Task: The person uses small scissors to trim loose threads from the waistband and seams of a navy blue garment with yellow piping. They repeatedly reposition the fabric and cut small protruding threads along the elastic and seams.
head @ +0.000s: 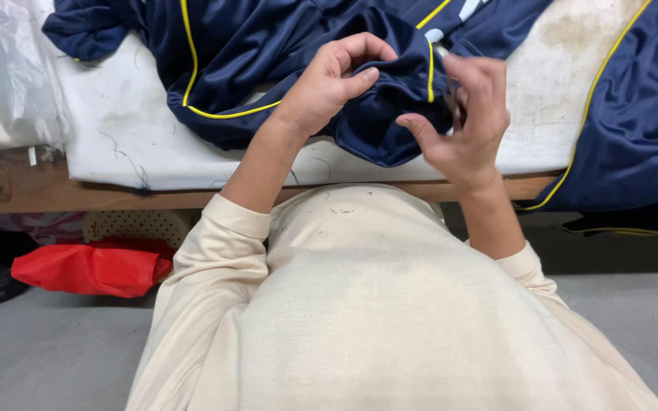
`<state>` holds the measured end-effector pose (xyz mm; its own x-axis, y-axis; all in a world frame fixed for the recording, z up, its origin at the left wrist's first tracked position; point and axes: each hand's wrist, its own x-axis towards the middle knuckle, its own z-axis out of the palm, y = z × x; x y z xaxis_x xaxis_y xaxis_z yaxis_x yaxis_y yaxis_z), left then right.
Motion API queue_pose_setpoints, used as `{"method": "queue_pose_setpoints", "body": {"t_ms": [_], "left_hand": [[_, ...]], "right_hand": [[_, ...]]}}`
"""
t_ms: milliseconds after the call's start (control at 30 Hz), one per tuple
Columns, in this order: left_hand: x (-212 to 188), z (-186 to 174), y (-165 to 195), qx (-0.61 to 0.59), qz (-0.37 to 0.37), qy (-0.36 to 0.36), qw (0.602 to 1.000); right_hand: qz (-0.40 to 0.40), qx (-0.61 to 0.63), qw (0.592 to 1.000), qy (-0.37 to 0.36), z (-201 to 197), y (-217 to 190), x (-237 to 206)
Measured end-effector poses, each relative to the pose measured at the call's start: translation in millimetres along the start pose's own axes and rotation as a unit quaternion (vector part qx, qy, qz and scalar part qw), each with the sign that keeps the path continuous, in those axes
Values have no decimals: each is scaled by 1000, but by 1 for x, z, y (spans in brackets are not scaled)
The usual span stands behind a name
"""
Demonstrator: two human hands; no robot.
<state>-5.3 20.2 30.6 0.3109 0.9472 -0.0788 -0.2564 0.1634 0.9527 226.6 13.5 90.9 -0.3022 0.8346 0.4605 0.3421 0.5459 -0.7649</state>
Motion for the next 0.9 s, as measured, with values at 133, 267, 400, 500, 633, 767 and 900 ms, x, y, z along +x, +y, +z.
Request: {"method": "queue_pose_setpoints", "body": {"t_ms": [133,267,400,500,633,767,900], "left_hand": [[-25,-16,32,11,15,18,1000],[-48,-20,54,36,77,44,995],[-73,11,81,289,133,196,928],[-86,53,90,426,229,273,832],[-82,79,76,525,328,239,748],[-76,54,55,207,122,199,950],[-73,31,46,-161,6,76,984]], "right_hand": [[-4,35,999,-25,21,26,6],[-42,59,997,27,40,32,-7],[-85,90,991,55,42,21,-8],[-105,129,985,50,41,8,-1],[-73,138,988,-10,32,-7,7],[173,296,904,-255,12,9,27],[370,543,702,-276,7,43,33]]}}
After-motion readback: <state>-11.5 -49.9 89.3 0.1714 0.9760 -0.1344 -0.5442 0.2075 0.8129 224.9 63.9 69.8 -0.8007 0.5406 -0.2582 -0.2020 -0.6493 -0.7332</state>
